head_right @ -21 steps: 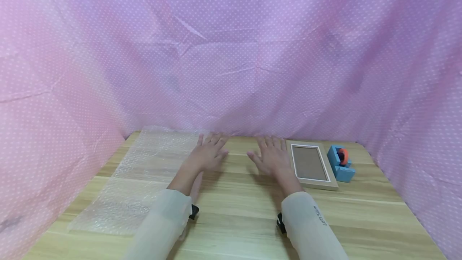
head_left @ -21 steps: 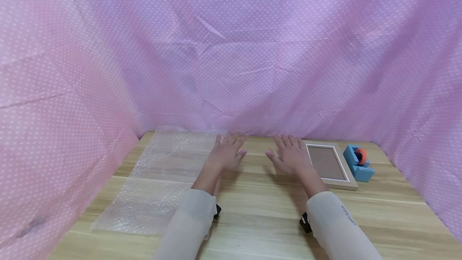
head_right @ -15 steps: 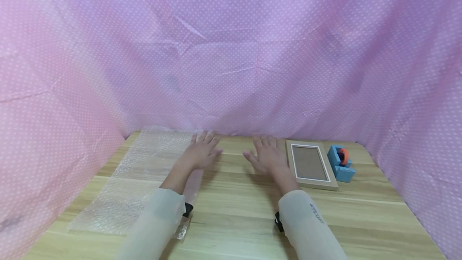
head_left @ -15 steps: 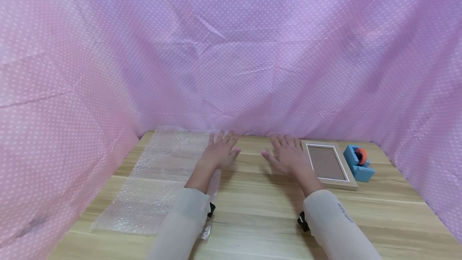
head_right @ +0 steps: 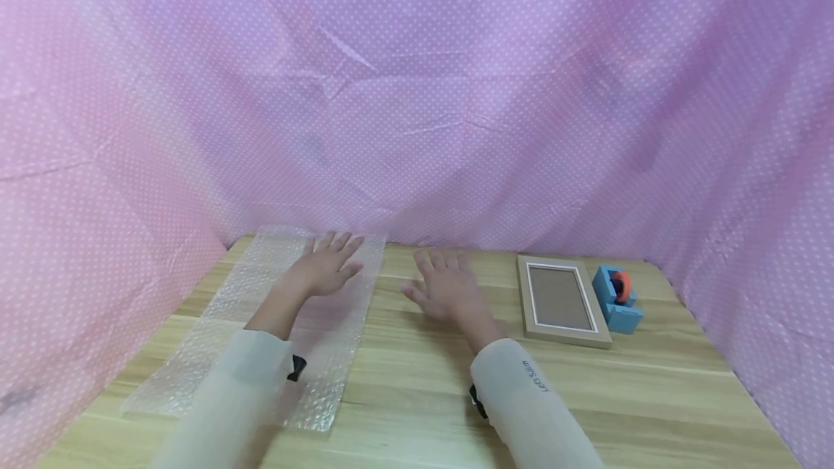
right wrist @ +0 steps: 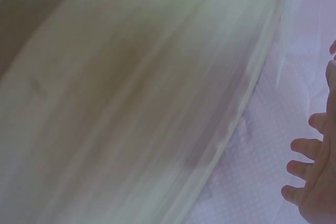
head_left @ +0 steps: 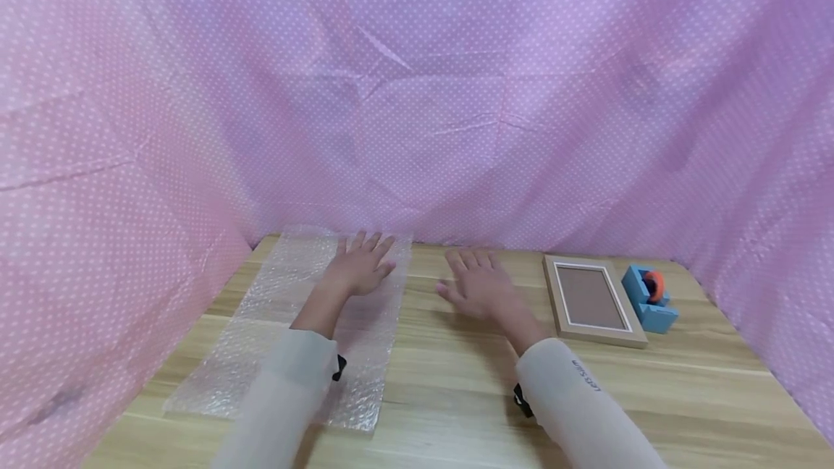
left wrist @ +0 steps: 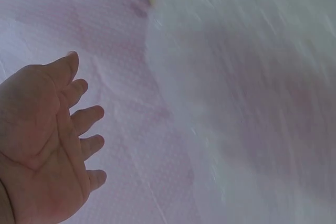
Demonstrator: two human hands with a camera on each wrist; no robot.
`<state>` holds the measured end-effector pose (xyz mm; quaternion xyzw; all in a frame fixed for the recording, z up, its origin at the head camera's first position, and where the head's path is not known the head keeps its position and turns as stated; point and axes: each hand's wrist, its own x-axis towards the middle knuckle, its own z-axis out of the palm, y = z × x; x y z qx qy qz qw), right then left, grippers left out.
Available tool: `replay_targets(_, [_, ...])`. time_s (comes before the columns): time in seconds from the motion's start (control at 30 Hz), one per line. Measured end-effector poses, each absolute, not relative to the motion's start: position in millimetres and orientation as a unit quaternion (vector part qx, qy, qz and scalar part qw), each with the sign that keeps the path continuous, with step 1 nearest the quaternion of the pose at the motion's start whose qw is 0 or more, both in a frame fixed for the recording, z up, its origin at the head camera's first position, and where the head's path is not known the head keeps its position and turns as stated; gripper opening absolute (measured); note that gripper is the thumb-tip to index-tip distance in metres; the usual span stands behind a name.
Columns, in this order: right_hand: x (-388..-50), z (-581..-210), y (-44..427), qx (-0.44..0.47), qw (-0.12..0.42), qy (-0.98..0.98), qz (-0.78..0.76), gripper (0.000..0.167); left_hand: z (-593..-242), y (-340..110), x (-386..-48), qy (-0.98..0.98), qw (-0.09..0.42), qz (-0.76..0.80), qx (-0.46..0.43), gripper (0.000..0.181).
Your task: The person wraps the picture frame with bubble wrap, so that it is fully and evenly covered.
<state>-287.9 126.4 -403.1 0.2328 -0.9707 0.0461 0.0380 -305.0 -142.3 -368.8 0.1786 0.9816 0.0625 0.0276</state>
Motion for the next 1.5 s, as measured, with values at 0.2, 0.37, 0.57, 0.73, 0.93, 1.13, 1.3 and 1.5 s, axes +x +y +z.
replay_targets(0.2, [-285, -405, 100, 0.259, 0.029, -0.964, 0.047, 0.079, -378, -175, -313, 0.983, 0.041, 0.046, 0.171, 0.063])
replay_targets(0.37, [-283, -406, 77, 0.289, 0.019, -0.957, 0.024, 0.08, -383, -205, -315, 0.983, 0.057, 0.039, 0.168, 0.062])
replay_targets(0.57, [-271, -409, 53, 0.33, -0.024, -0.944, -0.005, 0.083, -396, -246, -317, 0.983, 0.084, 0.035, 0.16, 0.061])
replay_targets(0.73, [-259, -416, 36, 0.373, -0.037, -0.927, -0.027, 0.082, -405, -280, -318, 0.979, 0.103, 0.058, 0.165, 0.066])
replay_targets(0.93, [-246, -423, 21, 0.423, -0.06, -0.903, -0.039, 0.081, -415, -302, -318, 0.974, 0.105, 0.09, 0.178, 0.079])
replay_targets(1.13, [-243, -425, 12, 0.451, -0.053, -0.888, -0.072, 0.086, -420, -305, -322, 0.974, 0.101, 0.094, 0.18, 0.095])
replay_targets(1.3, [-241, -424, 14, 0.466, -0.032, -0.881, -0.078, 0.083, -422, -298, -327, 0.974, 0.107, 0.073, 0.184, 0.096])
replay_targets(1.5, [-238, -424, 25, 0.471, -0.026, -0.878, -0.08, 0.081, -419, -284, -327, 0.973, 0.121, 0.064, 0.187, 0.094])
